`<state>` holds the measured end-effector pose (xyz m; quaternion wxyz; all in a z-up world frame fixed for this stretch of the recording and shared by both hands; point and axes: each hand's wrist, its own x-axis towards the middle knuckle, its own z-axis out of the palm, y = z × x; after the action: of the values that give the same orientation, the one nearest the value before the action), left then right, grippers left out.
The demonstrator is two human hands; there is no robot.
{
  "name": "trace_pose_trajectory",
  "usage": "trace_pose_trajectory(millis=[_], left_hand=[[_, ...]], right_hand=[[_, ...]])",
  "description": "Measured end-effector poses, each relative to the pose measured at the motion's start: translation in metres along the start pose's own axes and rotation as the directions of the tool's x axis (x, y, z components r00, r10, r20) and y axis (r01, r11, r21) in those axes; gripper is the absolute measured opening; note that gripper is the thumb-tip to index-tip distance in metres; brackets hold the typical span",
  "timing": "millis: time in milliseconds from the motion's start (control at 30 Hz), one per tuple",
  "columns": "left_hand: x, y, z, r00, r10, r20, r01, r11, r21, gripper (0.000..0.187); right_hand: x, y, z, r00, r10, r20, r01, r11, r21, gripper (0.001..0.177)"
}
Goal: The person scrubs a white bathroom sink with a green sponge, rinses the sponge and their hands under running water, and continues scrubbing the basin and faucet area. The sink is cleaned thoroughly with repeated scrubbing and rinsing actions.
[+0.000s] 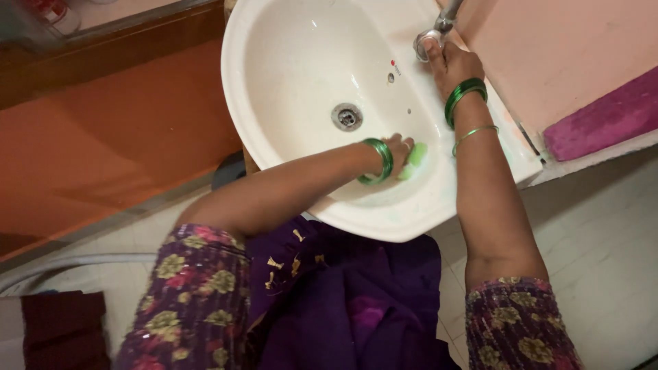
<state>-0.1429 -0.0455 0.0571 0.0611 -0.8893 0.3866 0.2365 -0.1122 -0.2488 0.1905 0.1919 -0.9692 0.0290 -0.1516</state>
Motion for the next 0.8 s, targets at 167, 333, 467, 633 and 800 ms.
trace_pose_trajectory(millis=[167,333,467,633,800], left_hand=[[-0.021,-0.069,-0.012,0.945,-0.325,-0.021,0.324,0.929,0.181,0.051],[-0.030,-0.072,-0.022,0.940,-0.341,-0.023,0.340,0.926,0.160,0.049],[-0.014,-0.002,-0.011,0.999,0.008,0.043,-0.005,0.998,-0.061,0.047],[-0.037,-0.022,-0.034,0.971,0.219,0.098,-0.175,0.926,-0.334,0.046],[-0.106,-0.088,-0.047,0.988,0.134,-0.075,-0.154,0.880,-0.450,0.038]], right_hand=[[-0.008,-0.008,-0.008,0.999,0.039,0.022,-0.040,0.999,0.034,0.077],[-0.008,-0.009,-0.009,0.997,0.050,0.051,-0.051,0.998,0.020,0.073],[-0.007,-0.005,-0.001,1.000,0.002,0.028,-0.002,1.000,0.011,0.060],[-0.034,-0.012,0.011,0.907,0.021,0.421,0.114,0.949,-0.293,0.062],[-0.108,-0.074,0.044,0.438,-0.111,0.892,0.391,0.917,-0.078,0.065]])
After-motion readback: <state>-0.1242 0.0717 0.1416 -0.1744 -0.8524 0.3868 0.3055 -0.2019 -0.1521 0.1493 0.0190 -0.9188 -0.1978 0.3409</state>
